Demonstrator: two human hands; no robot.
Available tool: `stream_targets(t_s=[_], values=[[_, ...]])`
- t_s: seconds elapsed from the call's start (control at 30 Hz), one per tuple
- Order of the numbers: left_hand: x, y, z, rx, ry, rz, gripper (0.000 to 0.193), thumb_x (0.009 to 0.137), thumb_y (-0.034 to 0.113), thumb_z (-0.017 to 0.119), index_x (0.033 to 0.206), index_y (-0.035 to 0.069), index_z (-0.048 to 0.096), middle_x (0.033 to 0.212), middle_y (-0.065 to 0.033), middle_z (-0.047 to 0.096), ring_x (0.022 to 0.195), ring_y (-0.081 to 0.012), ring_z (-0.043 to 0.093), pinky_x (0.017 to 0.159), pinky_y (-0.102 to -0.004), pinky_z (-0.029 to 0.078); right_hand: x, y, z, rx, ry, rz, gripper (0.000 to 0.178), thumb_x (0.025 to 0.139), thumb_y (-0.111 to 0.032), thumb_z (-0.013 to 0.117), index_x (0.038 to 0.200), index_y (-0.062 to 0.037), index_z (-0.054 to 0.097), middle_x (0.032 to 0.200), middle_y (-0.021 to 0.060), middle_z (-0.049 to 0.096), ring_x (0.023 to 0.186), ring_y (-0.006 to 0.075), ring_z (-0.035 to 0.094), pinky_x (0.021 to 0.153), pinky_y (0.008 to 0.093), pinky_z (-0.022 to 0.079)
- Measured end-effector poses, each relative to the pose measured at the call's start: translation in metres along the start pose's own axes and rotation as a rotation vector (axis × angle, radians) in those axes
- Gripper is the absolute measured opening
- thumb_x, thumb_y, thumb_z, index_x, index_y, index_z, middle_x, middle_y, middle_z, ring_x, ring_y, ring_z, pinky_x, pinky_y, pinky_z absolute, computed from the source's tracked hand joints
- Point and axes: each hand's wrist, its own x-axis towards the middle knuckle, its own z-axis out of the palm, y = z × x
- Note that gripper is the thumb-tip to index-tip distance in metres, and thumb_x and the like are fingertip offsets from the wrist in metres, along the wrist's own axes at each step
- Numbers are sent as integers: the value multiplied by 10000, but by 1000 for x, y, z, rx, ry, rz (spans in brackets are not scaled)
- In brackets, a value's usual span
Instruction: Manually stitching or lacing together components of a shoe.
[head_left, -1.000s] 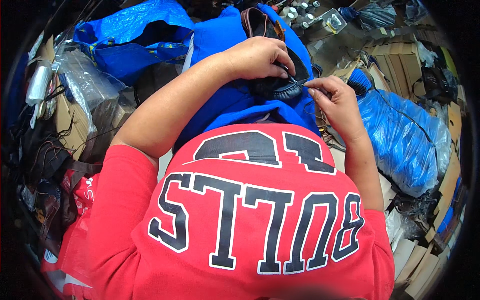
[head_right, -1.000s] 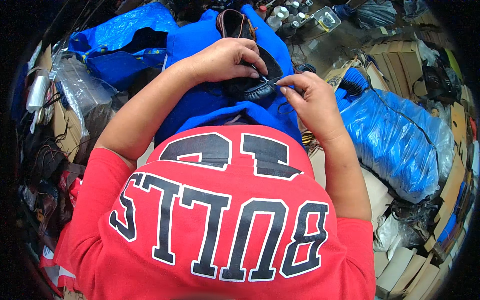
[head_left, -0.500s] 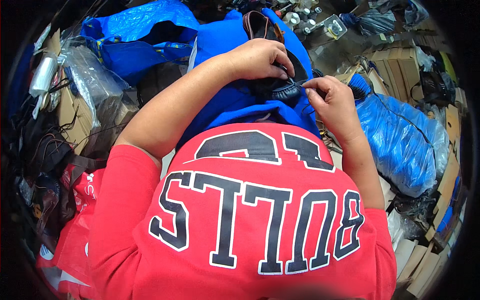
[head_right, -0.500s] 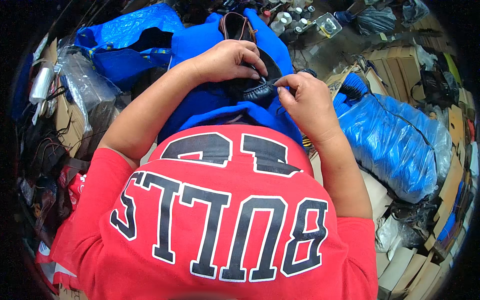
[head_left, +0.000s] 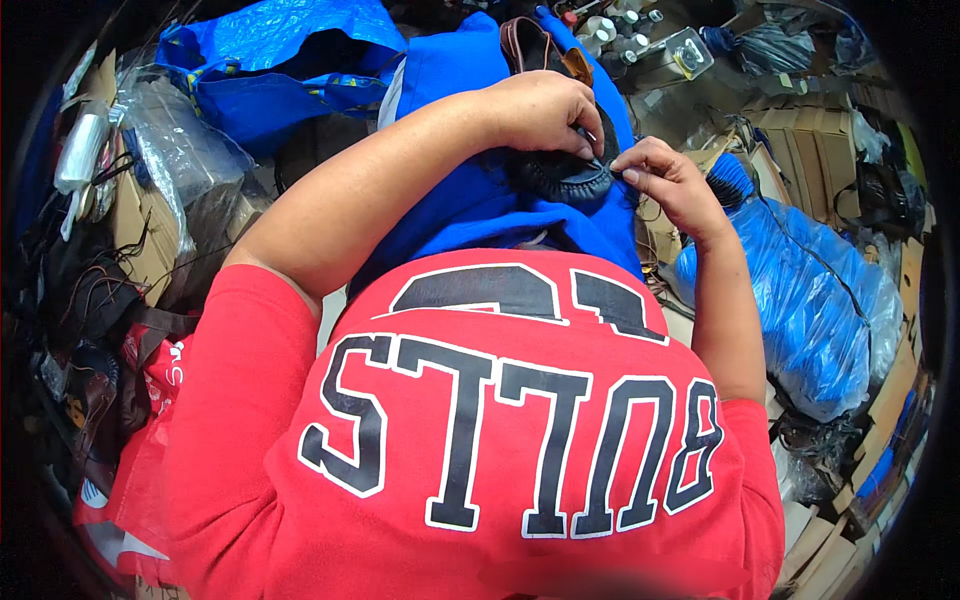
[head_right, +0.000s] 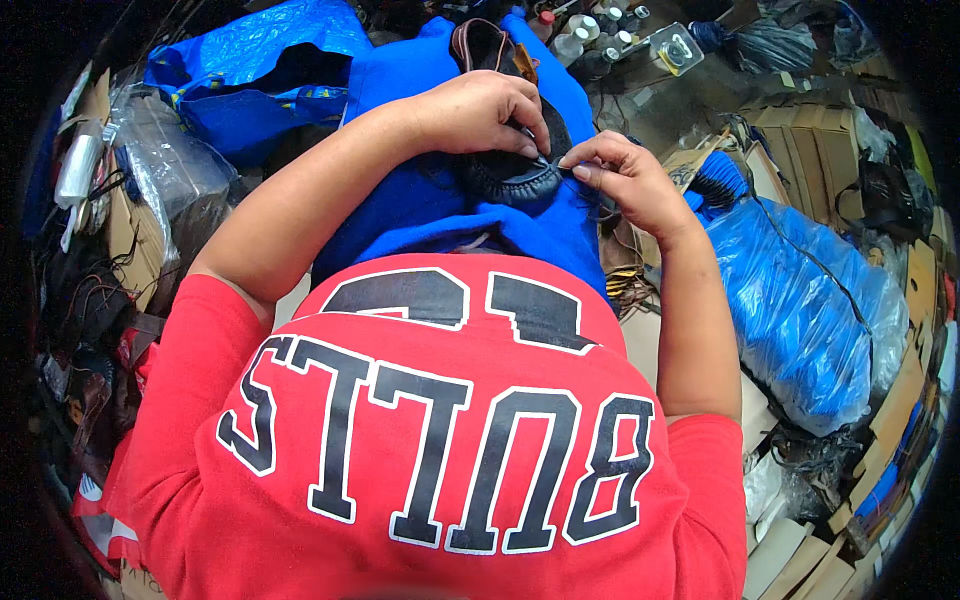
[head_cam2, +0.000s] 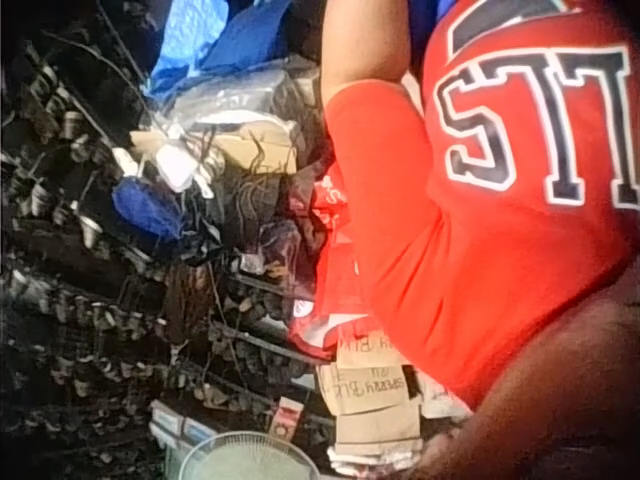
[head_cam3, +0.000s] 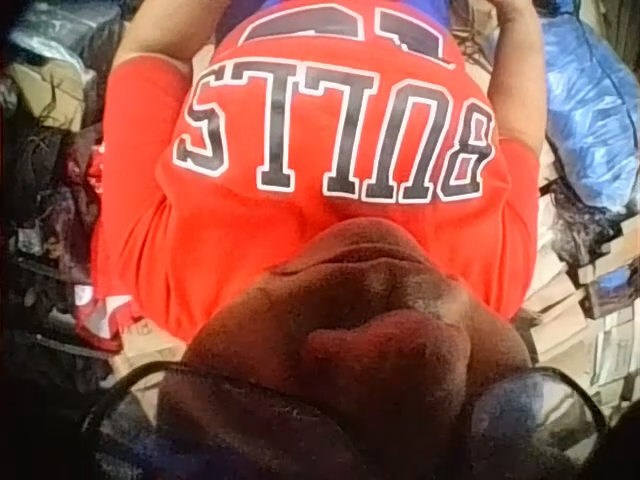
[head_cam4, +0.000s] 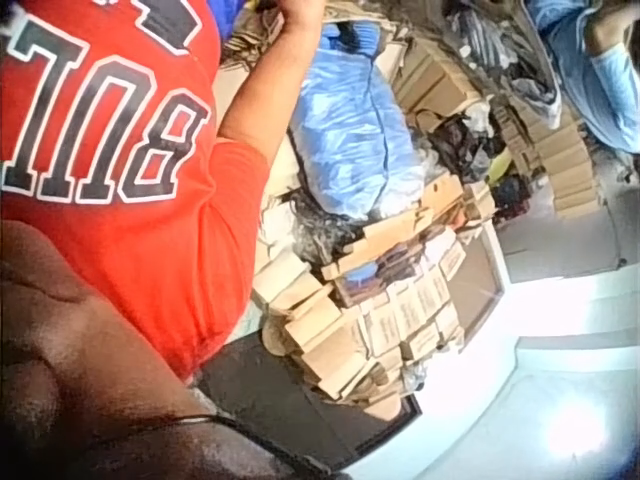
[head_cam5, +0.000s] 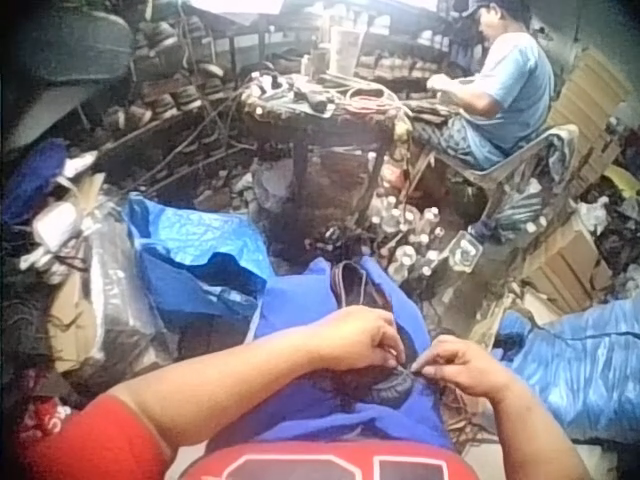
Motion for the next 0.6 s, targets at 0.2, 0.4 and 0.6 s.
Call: stream_targets(t_s=[0.2,0.4,0.6], values=[[8,-12,4,-63,13,-10,174,741,169,713,911,129,715,869,-54,616,847,-210,600,772,-310,465,9,12,-7,127,-40,-25,135,828,-98,621,944,-51,670,907,2,555,890,103,509,835,243,387],[8,-17,5,-78,20,-27,169,740,167,715,905,132,714,852,-51,609,842,-213,595,778,-307,459,16,15,-14,134,-109,-17,136,840,-124,608,939,-45,659,920,2,548,913,107,502,849,247,372],[8,-17,6,-56,20,-30,171,733,160,718,903,139,713,854,-49,608,849,-214,594,778,-307,456,21,19,-20,112,-160,-26,135,842,-138,611,923,-37,650,915,2,541,913,107,496,847,253,367]])
